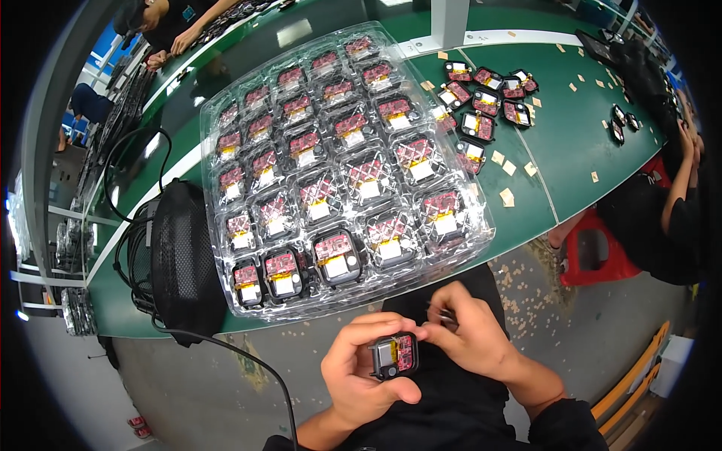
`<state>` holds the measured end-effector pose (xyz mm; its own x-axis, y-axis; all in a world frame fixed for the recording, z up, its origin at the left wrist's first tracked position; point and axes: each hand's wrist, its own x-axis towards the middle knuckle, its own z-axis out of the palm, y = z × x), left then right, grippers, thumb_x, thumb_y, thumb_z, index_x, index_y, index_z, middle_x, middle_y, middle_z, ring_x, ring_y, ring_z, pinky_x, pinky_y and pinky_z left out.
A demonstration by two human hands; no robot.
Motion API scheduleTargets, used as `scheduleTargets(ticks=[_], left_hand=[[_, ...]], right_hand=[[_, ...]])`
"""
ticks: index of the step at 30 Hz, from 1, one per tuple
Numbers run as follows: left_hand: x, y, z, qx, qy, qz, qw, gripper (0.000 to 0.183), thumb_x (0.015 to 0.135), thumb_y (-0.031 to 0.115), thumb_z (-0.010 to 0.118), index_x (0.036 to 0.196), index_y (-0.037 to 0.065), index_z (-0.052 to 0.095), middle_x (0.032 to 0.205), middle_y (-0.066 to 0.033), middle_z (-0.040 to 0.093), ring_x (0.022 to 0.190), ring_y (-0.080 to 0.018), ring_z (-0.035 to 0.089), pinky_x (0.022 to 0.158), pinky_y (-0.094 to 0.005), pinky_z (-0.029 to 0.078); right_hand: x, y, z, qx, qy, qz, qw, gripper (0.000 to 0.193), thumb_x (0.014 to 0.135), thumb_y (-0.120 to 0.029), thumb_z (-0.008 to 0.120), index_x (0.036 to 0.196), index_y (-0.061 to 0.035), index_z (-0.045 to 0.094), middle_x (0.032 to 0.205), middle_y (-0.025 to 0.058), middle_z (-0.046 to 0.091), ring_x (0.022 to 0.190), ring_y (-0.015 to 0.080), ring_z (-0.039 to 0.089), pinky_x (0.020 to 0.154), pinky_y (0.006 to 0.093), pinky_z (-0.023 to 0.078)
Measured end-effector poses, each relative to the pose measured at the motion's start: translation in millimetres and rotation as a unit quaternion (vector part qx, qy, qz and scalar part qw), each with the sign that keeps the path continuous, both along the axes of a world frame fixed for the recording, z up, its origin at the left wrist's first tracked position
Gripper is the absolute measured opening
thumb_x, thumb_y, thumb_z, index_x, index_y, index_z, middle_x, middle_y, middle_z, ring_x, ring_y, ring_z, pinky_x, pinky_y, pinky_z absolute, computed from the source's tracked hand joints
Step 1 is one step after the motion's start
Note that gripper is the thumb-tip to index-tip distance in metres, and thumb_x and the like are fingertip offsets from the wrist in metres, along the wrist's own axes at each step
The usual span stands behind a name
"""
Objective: Assembling small electronic components into plastic trays and applying stickers or labels.
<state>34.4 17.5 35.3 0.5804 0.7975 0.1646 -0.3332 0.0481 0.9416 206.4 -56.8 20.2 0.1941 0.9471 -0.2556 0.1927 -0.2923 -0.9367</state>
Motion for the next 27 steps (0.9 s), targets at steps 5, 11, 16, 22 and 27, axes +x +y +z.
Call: scheduleTargets(ticks=[5,11,16,22,27], left_hand=[[-1.3,-7.9,5.7,-0.154,0.08,0.031,0.984,0.087,0.068,0.056,0.087,0.123,-0.004,0.055,0.112,-0.0172,0.066,0.099,-0.0291,0.073,0.089,-0.0412,0.062],[-3.0,-9.4,-7.6,-0.095,0.1,0.04,0.99,0.085,0.068,0.053,0.089,0.124,-0.003,0.057,0.111,-0.0157,0.067,0.096,-0.0266,0.072,0.086,-0.0376,0.061],[-5.9,-9.6,-12.4,-0.054,0.141,0.042,0.988,0.086,0.07,0.058,0.086,0.123,-0.004,0.057,0.111,-0.0157,0.067,0.094,-0.024,0.07,0.084,-0.037,0.06],[-7.1,-5.2,-17.6,-0.222,0.059,-0.001,0.973,0.084,0.076,0.055,0.085,0.13,-0.003,0.056,0.118,-0.0144,0.067,0.107,-0.0207,0.067,0.094,-0.0333,0.054],[-7.2,-6.4,-21.1,-0.221,0.055,-0.004,0.974,0.083,0.076,0.051,0.087,0.131,-0.002,0.057,0.119,-0.014,0.067,0.11,-0.0208,0.067,0.1,-0.0337,0.05]], right_hand=[[-4.4,-4.8,-16.7,0.087,-0.151,0.037,0.984,0.021,0.087,-0.007,0.078,0.1,0.0007,0.064,0.088,0.0128,0.068,0.075,0.025,0.071,0.065,0.0363,0.055],[0.0,-8.2,-15.1,0.122,-0.068,-0.036,0.99,0.024,0.09,-0.013,0.077,0.109,-0.0002,0.068,0.09,0.0134,0.068,0.074,0.0314,0.068,0.064,0.0358,0.055],[-1.1,-7.7,-2.6,0.173,-0.197,-0.025,0.965,0.024,0.087,-0.013,0.079,0.105,-0.0007,0.069,0.085,0.0106,0.067,0.066,0.0267,0.067,0.057,0.0341,0.054],[-5.0,-11.1,-18.3,0.342,-0.298,-0.04,0.89,0.029,0.08,-0.013,0.083,0.104,-0.0032,0.07,0.081,0.0053,0.069,0.058,0.0181,0.064,0.05,0.0311,0.05],[-4.1,-8.4,-19.9,0.351,-0.375,-0.034,0.857,0.027,0.08,-0.015,0.085,0.1,-0.0037,0.072,0.08,0.0029,0.067,0.055,0.0133,0.058,0.048,0.0256,0.043]])
